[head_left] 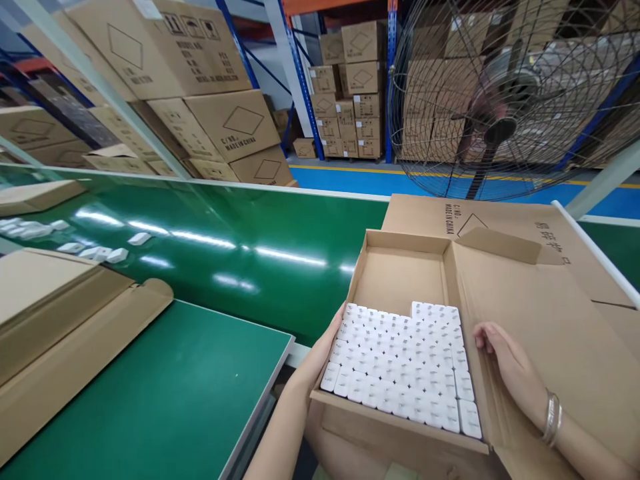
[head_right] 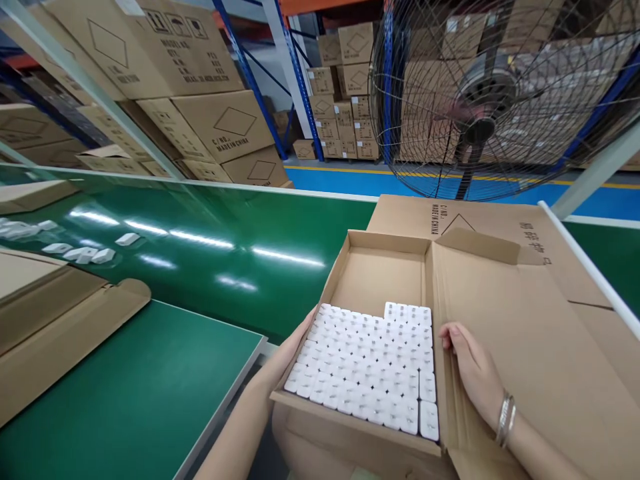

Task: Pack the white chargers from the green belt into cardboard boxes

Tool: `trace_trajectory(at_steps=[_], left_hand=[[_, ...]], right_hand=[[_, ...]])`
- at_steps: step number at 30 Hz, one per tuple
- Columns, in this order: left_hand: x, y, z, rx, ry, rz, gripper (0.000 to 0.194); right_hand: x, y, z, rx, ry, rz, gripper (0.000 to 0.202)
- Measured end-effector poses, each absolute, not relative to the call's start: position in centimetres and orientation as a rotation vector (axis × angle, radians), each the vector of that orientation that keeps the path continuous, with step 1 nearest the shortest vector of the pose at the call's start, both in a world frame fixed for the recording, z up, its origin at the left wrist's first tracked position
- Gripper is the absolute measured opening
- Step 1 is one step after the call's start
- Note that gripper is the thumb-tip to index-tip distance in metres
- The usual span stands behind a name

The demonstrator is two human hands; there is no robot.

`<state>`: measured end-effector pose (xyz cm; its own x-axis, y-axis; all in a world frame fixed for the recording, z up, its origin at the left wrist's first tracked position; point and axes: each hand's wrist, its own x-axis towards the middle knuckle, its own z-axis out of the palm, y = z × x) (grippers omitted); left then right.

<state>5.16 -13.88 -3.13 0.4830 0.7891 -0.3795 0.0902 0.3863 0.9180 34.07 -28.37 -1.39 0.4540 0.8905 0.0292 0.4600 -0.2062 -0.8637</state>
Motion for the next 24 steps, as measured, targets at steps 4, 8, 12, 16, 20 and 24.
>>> trace_trajectory(at_steps=[4, 8, 12, 16, 20, 24], left_hand=[[5.3, -14.0, -2.8, 1.104, 0.988, 0.517, 0.058], [5.8, -14.1, -2.6, 1.106, 0.967, 0.505, 0.058], [6.3, -14.4, -2.8, 1.114, 0.964, 0.506, 0.057], [6.5, -14.8, -3.2, 1.057, 0.938, 0.608, 0.054], [5.6, -16.1, -3.4, 0.948, 0.899, 0.775, 0.054], [3.5, -18.5, -3.0, 0.958, 1.017, 0.795, 0.051]], right_hand=[[33.8, -28.5, -1.3, -1.833, -1.105, 0.641, 0.038], [34.0, -28.9, -1.6, -1.88, -1.063, 0.591, 0.038], [34.7, -29.3, -2.2, -1.901, -1.056, 0.572, 0.037], [35.5, -29.7, -2.3, -1.925, -1.079, 0.583, 0.036], [35.8, -29.0, -1.0, -1.933, -1.211, 0.556, 0.031], [33.9, -25.4, 1.8, -1.847, -1.548, 0.516, 0.029]])
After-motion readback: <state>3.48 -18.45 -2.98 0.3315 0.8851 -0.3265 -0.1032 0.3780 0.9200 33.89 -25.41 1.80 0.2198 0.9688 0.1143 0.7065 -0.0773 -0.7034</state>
